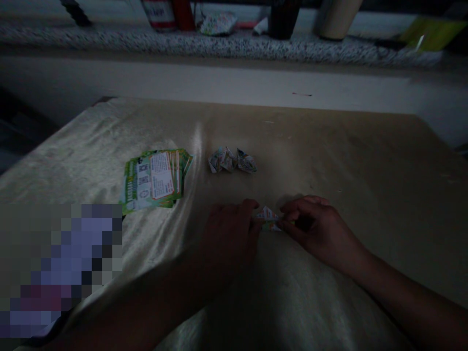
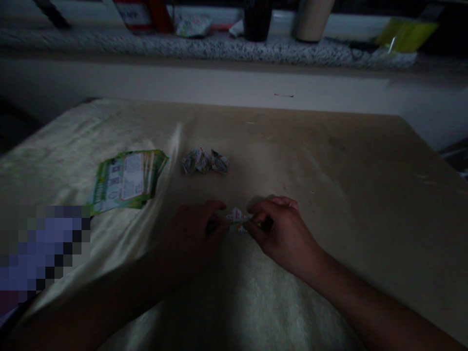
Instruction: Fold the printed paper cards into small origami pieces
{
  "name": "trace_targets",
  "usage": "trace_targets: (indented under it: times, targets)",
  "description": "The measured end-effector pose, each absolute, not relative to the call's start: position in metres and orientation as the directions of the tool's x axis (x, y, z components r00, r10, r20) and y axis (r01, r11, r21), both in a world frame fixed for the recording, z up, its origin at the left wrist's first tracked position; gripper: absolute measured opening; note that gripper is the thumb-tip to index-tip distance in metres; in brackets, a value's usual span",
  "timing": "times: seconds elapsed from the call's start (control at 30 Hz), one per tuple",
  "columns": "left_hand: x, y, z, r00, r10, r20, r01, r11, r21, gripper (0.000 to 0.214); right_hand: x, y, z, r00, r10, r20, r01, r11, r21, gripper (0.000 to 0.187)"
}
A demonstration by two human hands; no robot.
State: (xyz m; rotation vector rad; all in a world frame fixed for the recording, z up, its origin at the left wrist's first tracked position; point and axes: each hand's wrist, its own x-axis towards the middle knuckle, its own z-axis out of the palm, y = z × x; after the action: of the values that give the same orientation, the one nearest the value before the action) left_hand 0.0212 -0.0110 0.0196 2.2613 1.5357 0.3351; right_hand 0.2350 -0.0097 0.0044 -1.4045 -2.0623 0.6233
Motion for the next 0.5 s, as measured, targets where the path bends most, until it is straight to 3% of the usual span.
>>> trace_targets:
  times: [0.3, 0.5]
  targets:
    - [0.0247, -0.0113, 0.0229, 0.356, 0.933, -0.053, 0.866, -0.308, 0.394, 0.018, 0.2277, -0.0117, 0.0072, -0.155, 0.98, 0.121, 0.711, 0.196, -0.676, 0.017]
    - [0.0247, -0.0104, 0.0241, 0.347, 0.935, -0.069, 0.867, -0.292, 0.404, 0.015, 0.2258, -0.0113, 0.0083, -0.147, 0.979, 0.145, 0.729, 0.206, -0.653, 0.02]
